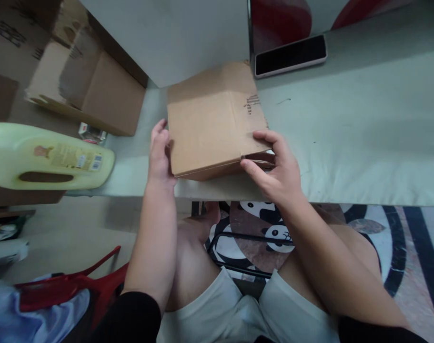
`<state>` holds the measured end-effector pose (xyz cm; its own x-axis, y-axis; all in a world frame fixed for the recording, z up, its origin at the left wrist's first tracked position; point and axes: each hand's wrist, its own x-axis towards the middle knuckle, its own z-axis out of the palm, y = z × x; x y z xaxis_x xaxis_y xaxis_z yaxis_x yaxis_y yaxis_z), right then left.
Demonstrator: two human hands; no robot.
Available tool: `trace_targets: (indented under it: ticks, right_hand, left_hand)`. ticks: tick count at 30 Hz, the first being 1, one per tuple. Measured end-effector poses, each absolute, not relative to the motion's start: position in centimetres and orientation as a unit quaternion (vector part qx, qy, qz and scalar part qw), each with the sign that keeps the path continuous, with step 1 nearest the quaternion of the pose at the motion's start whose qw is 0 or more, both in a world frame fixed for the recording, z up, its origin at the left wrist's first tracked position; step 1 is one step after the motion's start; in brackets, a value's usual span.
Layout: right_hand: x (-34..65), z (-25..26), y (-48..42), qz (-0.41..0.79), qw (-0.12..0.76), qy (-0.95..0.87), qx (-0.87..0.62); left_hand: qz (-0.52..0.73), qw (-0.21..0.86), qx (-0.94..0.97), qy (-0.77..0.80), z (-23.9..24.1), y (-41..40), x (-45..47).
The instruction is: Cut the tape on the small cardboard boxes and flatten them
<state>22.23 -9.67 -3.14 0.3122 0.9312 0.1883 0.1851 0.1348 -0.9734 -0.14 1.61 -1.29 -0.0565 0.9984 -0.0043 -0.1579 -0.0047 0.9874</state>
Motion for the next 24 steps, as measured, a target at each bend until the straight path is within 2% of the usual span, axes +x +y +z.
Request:
trace_targets:
  ticks: [17, 24]
  right_hand:
    - [22.2, -3.4, -9.7, 0.325, 0.572, -0.494, -0.569]
    - [22.4, -3.6, -9.4, 0.268, 0.600, -0.475, -0.585]
  left_hand:
    - [0.581, 0.512, 0.465, 0.429, -0.6, 1.6, -0.5]
    - [0.574, 0.538, 0.401, 0.469, 0.8, 1.1, -0.7]
